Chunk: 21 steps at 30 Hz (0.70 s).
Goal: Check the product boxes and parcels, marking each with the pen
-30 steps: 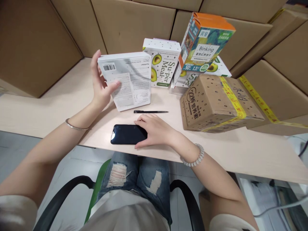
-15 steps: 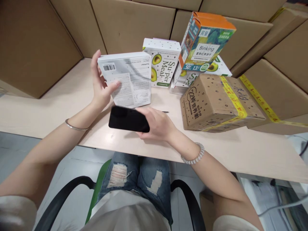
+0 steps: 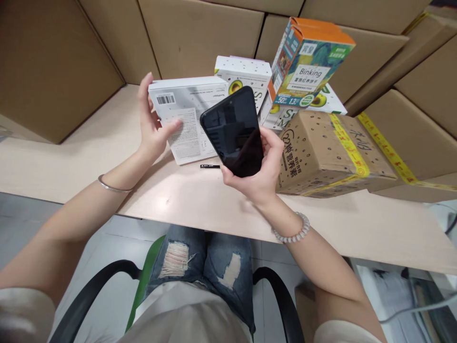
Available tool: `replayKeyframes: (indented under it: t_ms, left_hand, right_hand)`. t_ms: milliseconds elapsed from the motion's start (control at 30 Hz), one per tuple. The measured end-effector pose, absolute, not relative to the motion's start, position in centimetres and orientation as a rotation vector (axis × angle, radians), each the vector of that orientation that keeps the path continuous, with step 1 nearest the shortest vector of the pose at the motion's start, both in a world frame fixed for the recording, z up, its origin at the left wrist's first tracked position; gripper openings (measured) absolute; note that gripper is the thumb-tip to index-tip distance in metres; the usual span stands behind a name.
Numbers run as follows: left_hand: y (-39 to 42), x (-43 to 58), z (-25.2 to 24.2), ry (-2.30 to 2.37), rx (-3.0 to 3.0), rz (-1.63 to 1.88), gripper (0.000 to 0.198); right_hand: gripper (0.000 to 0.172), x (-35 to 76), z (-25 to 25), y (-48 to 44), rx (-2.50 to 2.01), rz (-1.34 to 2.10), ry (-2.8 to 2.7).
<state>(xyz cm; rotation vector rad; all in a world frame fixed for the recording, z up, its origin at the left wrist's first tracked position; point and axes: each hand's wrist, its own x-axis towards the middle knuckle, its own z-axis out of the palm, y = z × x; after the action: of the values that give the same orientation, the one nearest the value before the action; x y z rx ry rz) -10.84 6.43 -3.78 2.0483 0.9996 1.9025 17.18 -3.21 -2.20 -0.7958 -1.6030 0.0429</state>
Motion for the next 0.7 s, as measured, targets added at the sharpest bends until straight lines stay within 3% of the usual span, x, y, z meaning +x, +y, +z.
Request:
replayKeyframes:
  t_ms: [200, 433, 567, 700]
  left_hand:
    - [6.8, -10.8, -4.1, 1.001, 2.049, 1.940, 0.106]
    - [6.6, -10.8, -4.0, 1.000, 2.024, 1.900, 0.106]
    - [6.0, -10.7, -3.5, 0.981, 1.914, 1.862, 0.112]
    - [5.1, -10.5, -2.7, 0.990, 1.884, 1.808, 0.108]
  right_hand:
    - [0.077, 17.0, -2.6, -3.4, -0.730, 0.058, -1.609]
    - [0.090, 17.3, -2.5, -4.2, -0.965, 0.069, -1.708]
    - [0.087, 17.4, -2.9, -3.5, -0.832, 0.031, -1.707]
    - [0.097, 17.5, -3.5, -2.5, -0.704, 0.011, -1.748]
